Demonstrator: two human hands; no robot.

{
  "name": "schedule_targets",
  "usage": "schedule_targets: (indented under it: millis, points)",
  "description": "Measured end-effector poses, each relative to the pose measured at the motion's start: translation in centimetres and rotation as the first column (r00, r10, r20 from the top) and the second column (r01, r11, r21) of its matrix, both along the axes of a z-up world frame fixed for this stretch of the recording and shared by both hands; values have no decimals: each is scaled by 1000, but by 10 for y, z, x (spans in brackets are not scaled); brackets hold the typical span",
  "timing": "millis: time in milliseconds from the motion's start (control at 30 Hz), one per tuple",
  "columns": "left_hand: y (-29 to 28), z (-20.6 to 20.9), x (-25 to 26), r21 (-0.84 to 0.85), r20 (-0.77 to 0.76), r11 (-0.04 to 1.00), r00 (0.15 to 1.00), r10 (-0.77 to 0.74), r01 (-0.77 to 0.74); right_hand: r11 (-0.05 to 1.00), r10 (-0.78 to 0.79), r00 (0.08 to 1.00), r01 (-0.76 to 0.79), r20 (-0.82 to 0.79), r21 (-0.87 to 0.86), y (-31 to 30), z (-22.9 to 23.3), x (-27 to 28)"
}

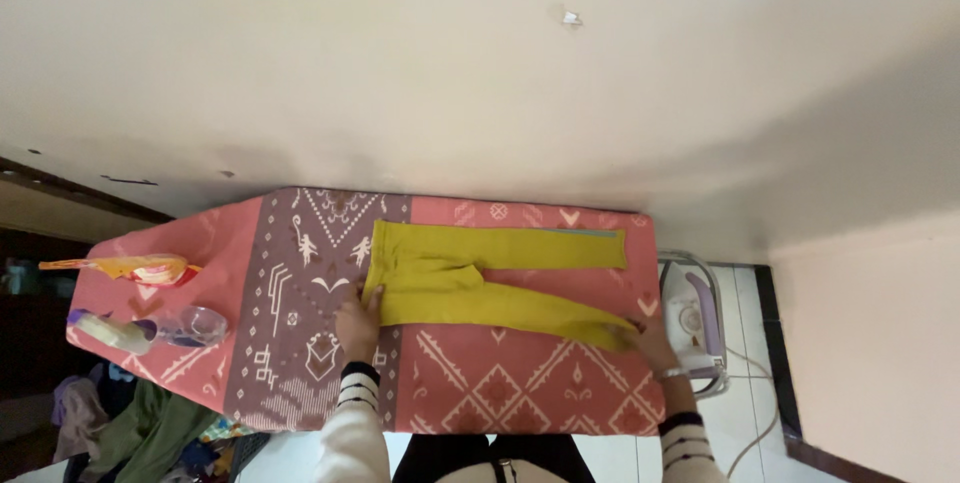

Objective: The person picks up a pair of yellow pants from a laundry basket, spreads them on an ironing board, sprays them with liquid from a bottle, and irons them using an iron before folding and placing them on a chair.

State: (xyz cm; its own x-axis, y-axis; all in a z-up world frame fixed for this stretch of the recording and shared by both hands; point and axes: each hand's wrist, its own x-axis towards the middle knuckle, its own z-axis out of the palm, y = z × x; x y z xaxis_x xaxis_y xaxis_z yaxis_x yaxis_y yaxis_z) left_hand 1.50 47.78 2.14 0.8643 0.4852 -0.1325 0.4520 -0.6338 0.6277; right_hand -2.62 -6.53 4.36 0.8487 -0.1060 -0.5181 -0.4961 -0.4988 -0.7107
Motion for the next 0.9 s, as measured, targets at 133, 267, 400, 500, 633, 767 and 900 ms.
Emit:
schedule_targets:
  millis: [133, 267, 400, 500, 633, 767, 900]
  points:
    - [-9, 10, -3, 61, -62, 998, 998, 23, -19, 987, -76, 977, 102, -199, 125, -5, 0, 11]
    - [-13, 20, -2, 123, -110, 992, 994, 10, 4, 996, -87, 991, 89, -104, 15, 8, -3, -2]
    - [-17, 34, -5, 64, -222, 997, 974, 48, -35, 937, -283, 953, 298, 106, -180, 28, -5, -28]
    - [-37, 20, -10, 431, -216, 902, 970, 113, -9, 701, -125, 788, 500, 603, -508, 80, -14, -42]
    - [-93, -9, -37, 352, 180, 836, 846, -501, 421, 909, 189, 735, 119, 651, -398, 172, -17, -49]
    - [-146, 0, -48, 292, 1, 625, 654, -757, 724, 861, 450, 725, -197, 522, -468, 217, -18, -44]
    - [-132, 9, -40, 256, -284, 521, 579, -765, 814, 821, 375, 771, -17, 516, -571, 175, -27, -55]
